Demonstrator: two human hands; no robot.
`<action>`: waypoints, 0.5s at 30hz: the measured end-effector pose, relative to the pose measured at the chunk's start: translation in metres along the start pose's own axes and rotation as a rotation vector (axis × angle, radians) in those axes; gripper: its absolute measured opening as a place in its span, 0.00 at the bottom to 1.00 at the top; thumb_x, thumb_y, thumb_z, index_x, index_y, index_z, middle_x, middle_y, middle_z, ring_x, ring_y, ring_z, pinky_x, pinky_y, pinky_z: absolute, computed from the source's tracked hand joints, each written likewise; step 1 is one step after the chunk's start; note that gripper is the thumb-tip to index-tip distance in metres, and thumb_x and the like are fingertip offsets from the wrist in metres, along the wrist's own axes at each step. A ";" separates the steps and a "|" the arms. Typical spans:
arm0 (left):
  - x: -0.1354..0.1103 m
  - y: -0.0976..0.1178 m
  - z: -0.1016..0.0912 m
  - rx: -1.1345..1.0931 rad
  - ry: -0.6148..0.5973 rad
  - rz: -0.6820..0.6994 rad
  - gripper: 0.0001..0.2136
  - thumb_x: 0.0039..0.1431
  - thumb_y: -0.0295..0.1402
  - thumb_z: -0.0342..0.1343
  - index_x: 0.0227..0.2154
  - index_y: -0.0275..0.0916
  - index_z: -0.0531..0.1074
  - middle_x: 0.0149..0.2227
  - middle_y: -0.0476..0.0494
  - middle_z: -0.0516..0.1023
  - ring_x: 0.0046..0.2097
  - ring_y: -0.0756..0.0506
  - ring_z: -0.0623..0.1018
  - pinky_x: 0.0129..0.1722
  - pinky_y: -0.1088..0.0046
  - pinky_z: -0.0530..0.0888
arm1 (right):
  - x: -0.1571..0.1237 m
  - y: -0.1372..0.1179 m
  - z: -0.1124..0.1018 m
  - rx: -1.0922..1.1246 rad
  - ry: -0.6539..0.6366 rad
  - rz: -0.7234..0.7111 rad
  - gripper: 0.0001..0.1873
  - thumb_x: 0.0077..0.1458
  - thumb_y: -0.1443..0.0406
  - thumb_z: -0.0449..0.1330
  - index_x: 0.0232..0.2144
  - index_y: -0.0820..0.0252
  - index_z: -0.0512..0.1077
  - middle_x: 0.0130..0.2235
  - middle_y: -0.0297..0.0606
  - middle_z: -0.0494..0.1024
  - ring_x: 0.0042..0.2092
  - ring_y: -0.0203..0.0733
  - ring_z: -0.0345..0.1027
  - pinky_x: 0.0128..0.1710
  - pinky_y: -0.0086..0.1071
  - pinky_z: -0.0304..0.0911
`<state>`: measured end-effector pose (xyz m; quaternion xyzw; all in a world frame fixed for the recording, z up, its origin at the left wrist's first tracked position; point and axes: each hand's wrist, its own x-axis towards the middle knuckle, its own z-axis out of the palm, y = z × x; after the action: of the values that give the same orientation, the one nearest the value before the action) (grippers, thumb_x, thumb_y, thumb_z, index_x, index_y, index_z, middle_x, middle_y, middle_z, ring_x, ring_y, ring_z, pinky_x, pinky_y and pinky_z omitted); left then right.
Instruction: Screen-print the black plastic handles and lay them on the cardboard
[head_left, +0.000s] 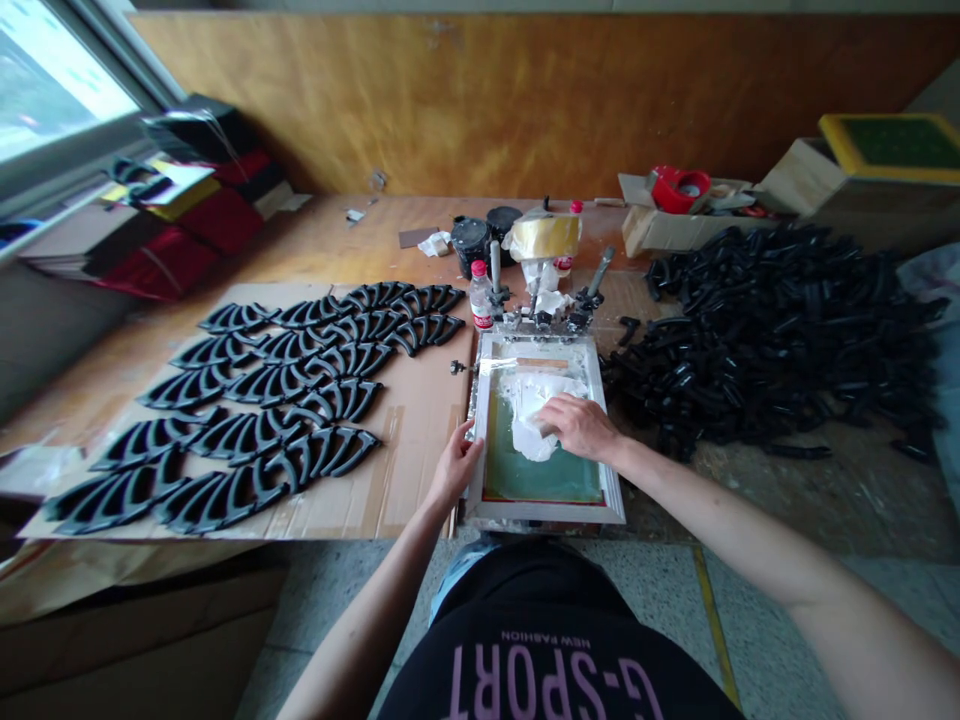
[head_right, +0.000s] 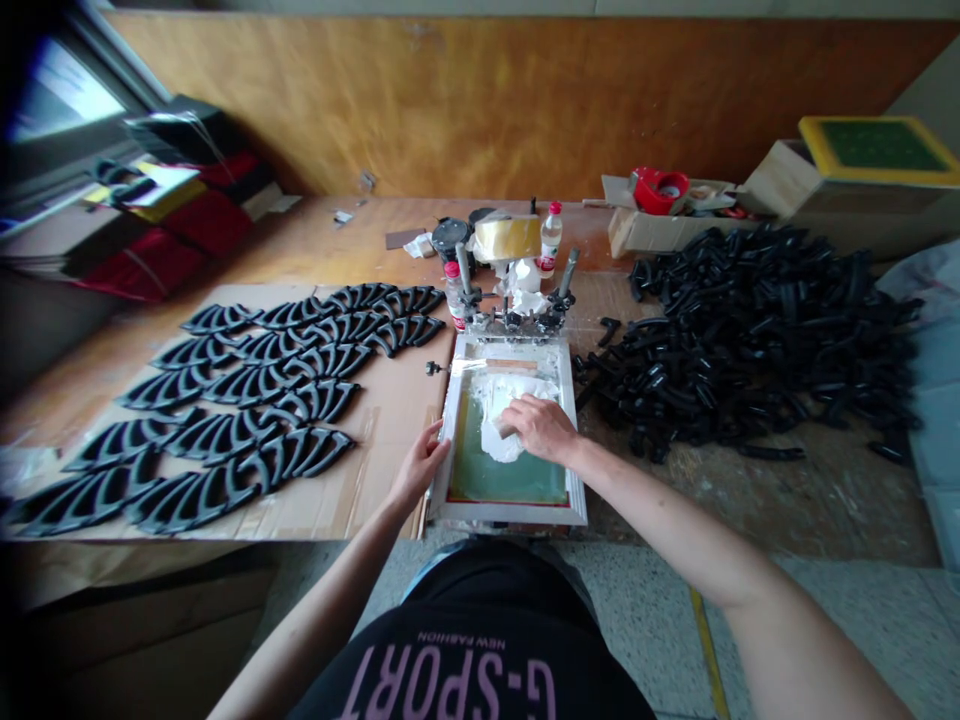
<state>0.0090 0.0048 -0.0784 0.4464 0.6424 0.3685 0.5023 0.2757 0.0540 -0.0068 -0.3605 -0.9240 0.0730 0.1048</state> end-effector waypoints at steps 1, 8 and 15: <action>0.000 0.000 0.000 -0.011 -0.015 -0.005 0.32 0.54 0.49 0.55 0.59 0.39 0.63 0.25 0.54 0.67 0.25 0.52 0.67 0.24 0.77 0.62 | -0.002 -0.003 0.004 -0.019 0.022 -0.002 0.11 0.56 0.73 0.54 0.36 0.59 0.74 0.37 0.40 0.76 0.41 0.43 0.66 0.37 0.32 0.59; -0.010 0.028 -0.006 -0.055 -0.039 -0.012 0.35 0.51 0.49 0.58 0.60 0.36 0.61 0.22 0.55 0.66 0.23 0.53 0.64 0.23 0.78 0.60 | 0.021 0.000 -0.009 0.118 0.117 0.146 0.12 0.58 0.64 0.61 0.45 0.54 0.73 0.42 0.35 0.78 0.43 0.41 0.71 0.41 0.31 0.63; -0.027 0.111 -0.020 -0.219 0.019 0.085 0.30 0.59 0.58 0.43 0.49 0.40 0.73 0.23 0.50 0.69 0.21 0.51 0.67 0.18 0.76 0.62 | 0.043 0.094 -0.068 0.039 0.343 0.628 0.26 0.63 0.53 0.52 0.59 0.58 0.64 0.41 0.41 0.78 0.39 0.45 0.72 0.40 0.36 0.63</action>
<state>0.0147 0.0152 0.0369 0.4124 0.5835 0.4616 0.5258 0.3223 0.1559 0.0456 -0.6316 -0.7357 0.0579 0.2377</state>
